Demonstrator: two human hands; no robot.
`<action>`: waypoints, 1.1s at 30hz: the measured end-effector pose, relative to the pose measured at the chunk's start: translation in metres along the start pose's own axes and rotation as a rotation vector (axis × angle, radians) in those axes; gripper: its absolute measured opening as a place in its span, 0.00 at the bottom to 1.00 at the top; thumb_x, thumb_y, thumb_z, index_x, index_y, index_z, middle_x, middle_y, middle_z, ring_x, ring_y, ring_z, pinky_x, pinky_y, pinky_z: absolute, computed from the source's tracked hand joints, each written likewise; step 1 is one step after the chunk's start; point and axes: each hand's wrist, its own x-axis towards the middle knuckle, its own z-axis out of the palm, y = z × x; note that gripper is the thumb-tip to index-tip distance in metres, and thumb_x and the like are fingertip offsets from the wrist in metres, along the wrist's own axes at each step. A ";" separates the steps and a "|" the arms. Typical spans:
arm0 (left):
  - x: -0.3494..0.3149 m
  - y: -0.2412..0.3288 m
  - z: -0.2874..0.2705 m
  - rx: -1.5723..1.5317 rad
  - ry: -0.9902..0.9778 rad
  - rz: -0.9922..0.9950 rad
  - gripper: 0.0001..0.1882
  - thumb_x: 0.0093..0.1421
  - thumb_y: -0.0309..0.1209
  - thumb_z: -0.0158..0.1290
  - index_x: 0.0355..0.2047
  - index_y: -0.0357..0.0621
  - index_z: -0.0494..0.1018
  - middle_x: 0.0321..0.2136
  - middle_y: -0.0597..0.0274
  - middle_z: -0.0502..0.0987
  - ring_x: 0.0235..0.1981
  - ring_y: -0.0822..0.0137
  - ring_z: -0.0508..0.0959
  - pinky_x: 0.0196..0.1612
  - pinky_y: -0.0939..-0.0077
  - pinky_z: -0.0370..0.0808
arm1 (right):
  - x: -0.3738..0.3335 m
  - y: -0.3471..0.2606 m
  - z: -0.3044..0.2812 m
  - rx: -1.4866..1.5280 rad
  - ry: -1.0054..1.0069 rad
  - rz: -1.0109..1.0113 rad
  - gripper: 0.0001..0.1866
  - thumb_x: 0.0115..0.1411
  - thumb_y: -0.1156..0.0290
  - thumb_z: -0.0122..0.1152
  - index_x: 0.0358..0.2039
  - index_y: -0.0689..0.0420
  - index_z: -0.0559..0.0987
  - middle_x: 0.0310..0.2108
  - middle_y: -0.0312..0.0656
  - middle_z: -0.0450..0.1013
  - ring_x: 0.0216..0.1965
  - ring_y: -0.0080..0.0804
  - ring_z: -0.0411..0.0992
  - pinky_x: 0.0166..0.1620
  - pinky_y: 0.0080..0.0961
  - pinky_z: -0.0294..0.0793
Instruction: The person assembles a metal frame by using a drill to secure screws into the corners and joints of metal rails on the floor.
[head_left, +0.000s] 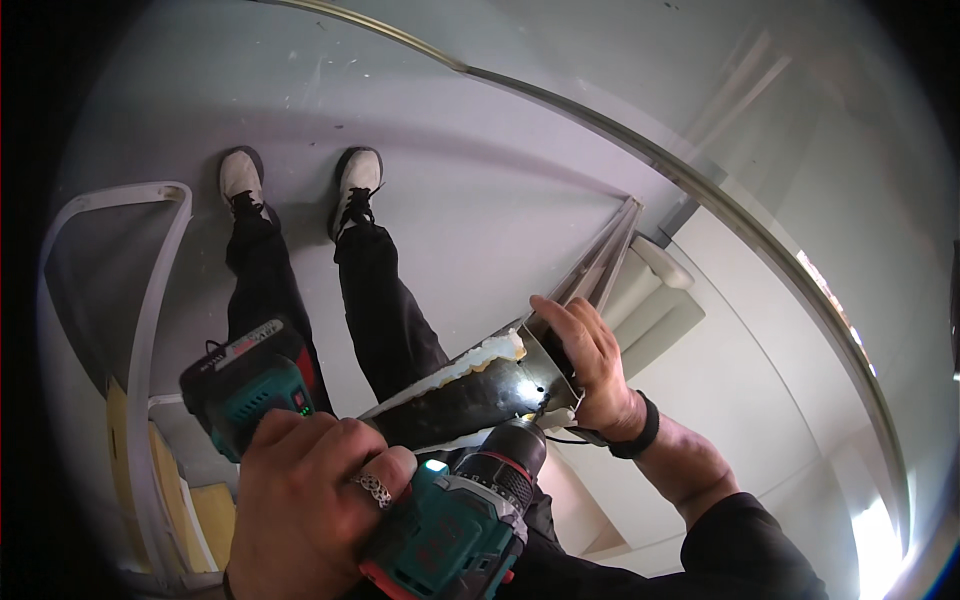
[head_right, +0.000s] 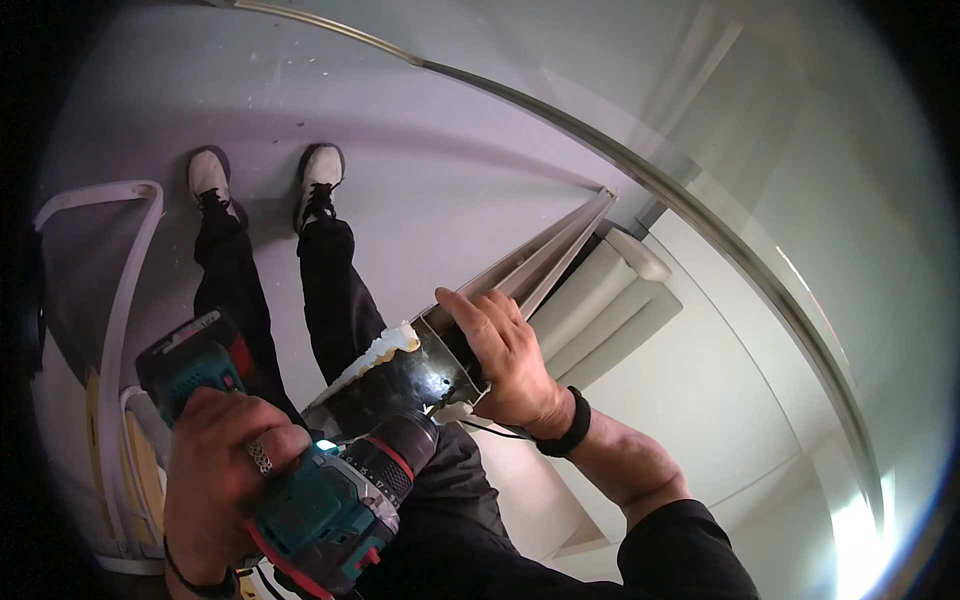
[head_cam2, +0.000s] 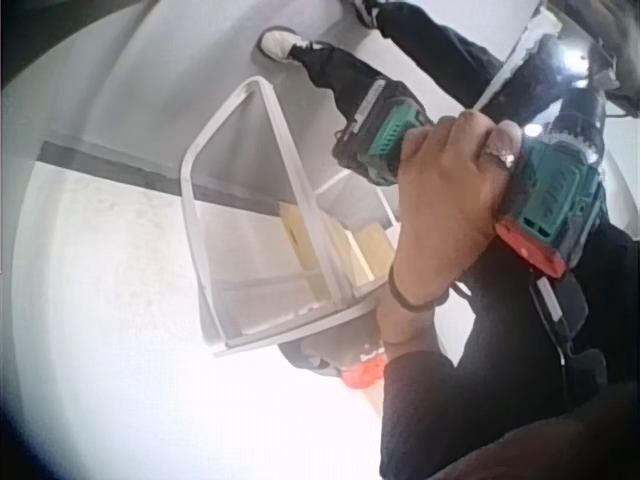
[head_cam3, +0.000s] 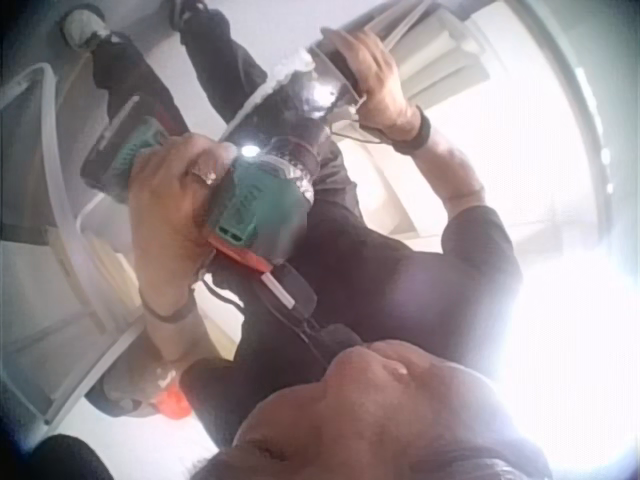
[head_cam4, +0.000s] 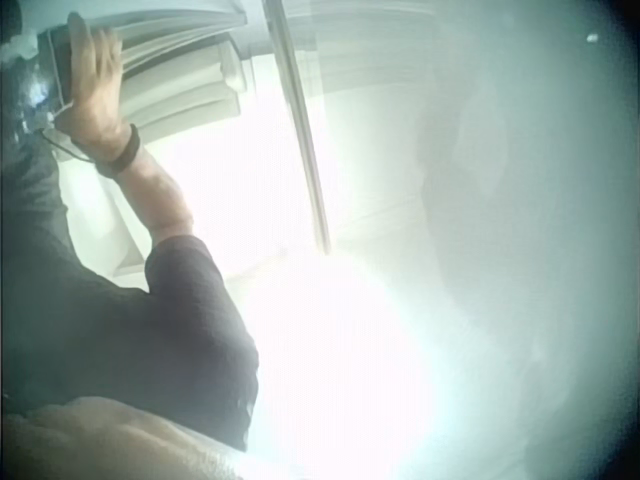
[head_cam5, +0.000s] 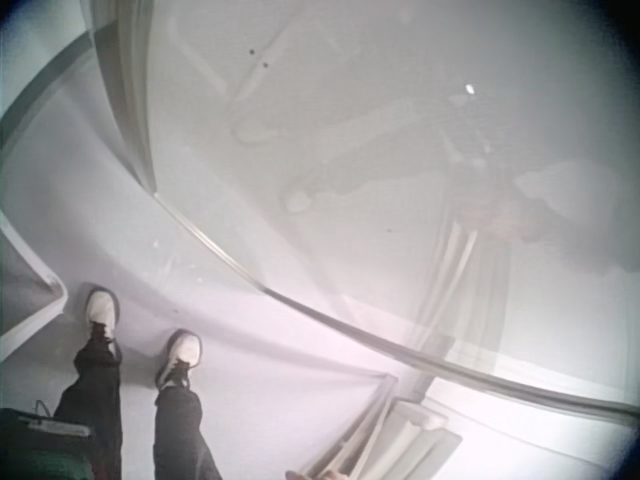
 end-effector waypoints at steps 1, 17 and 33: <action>0.002 0.002 -0.003 0.041 -0.001 0.013 0.19 0.44 0.36 0.66 0.35 0.52 0.71 0.29 0.65 0.74 0.32 0.60 0.78 0.39 0.61 0.70 | -0.001 0.001 0.000 0.001 0.000 0.001 0.54 0.30 0.61 0.76 0.60 0.68 0.67 0.30 0.43 0.64 0.32 0.43 0.64 0.39 0.35 0.65; -0.002 0.003 -0.001 0.174 0.047 0.057 0.19 0.45 0.41 0.66 0.34 0.52 0.72 0.30 0.64 0.75 0.32 0.59 0.80 0.40 0.59 0.72 | -0.002 0.000 0.001 0.028 0.026 0.012 0.53 0.28 0.66 0.77 0.60 0.68 0.68 0.31 0.45 0.65 0.34 0.45 0.65 0.41 0.36 0.67; -0.024 -0.002 0.003 0.138 0.151 0.013 0.16 0.45 0.38 0.64 0.34 0.52 0.74 0.30 0.63 0.76 0.33 0.61 0.79 0.39 0.64 0.72 | 0.008 0.004 0.002 0.031 0.002 0.023 0.50 0.28 0.74 0.67 0.60 0.67 0.67 0.37 0.49 0.70 0.40 0.51 0.69 0.47 0.39 0.70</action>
